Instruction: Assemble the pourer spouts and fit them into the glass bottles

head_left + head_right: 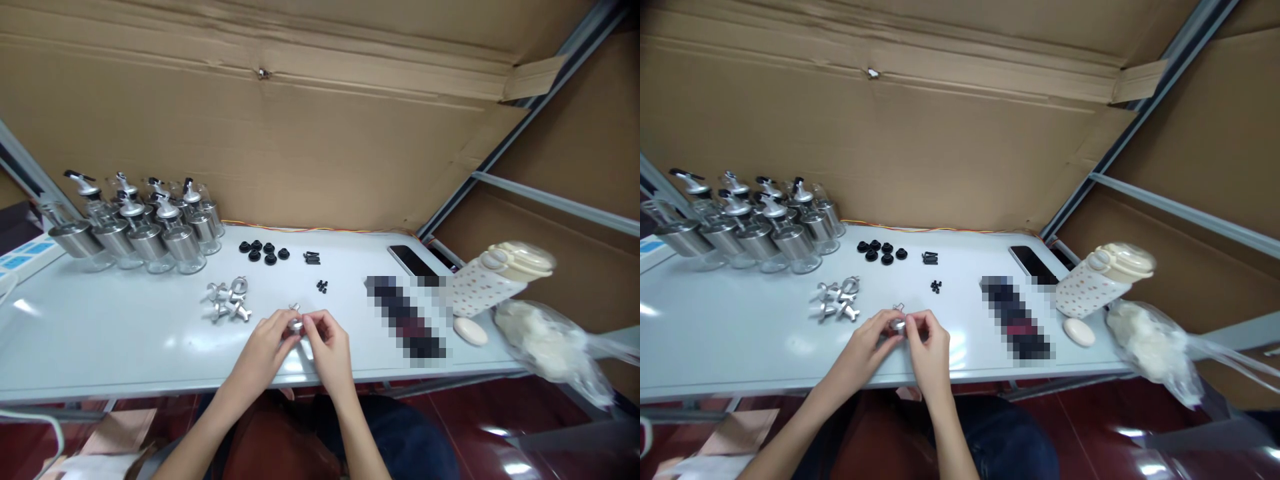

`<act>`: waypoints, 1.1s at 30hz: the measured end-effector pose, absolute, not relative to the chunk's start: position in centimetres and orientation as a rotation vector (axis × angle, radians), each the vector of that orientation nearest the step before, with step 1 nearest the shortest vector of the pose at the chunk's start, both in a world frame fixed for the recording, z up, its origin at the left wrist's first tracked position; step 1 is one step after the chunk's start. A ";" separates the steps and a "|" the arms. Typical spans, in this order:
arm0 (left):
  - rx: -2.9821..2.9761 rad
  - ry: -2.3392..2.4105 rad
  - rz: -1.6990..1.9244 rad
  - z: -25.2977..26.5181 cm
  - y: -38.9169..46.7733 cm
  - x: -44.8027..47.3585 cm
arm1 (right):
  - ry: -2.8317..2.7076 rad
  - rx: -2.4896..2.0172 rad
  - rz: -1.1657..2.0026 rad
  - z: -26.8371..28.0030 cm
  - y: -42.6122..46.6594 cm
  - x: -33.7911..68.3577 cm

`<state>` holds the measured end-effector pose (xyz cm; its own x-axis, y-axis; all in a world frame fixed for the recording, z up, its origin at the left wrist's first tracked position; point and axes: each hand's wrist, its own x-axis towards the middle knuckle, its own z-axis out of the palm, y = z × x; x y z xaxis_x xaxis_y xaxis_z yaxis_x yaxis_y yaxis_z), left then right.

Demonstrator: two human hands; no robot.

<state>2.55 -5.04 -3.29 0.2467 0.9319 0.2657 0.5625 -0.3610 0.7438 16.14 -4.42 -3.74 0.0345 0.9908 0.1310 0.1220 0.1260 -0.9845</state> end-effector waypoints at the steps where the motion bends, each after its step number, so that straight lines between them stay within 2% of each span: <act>1: 2.001 1.365 0.955 -3.3 -5.1 2.5 | -1.326 -1.206 1.032 -3.7 -4.3 16.3; 5: 1.921 1.429 0.910 -3.1 -5.1 2.5 | -1.389 -1.265 0.935 -3.9 -3.0 18.0; 10: 1.890 1.453 0.869 -2.9 -5.2 2.5 | -1.706 -1.527 0.284 -4.5 -1.0 20.3; 15: 1.887 1.464 0.856 -3.2 -5.1 2.5 | -1.946 -1.720 0.024 -4.8 -1.2 19.7; 25: 1.955 1.448 0.822 -3.1 -5.2 2.5 | -1.897 -1.643 0.105 -4.9 -1.4 20.0; 33: 1.913 1.412 0.915 -3.8 -5.0 2.4 | -2.061 -1.344 0.360 -4.0 -1.6 18.2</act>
<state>2.41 -4.98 -3.81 0.2019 0.9621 0.1830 0.5600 -0.2667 0.7844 18.18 -1.63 -4.04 -0.2697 0.8914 0.3643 0.7150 0.4388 -0.5443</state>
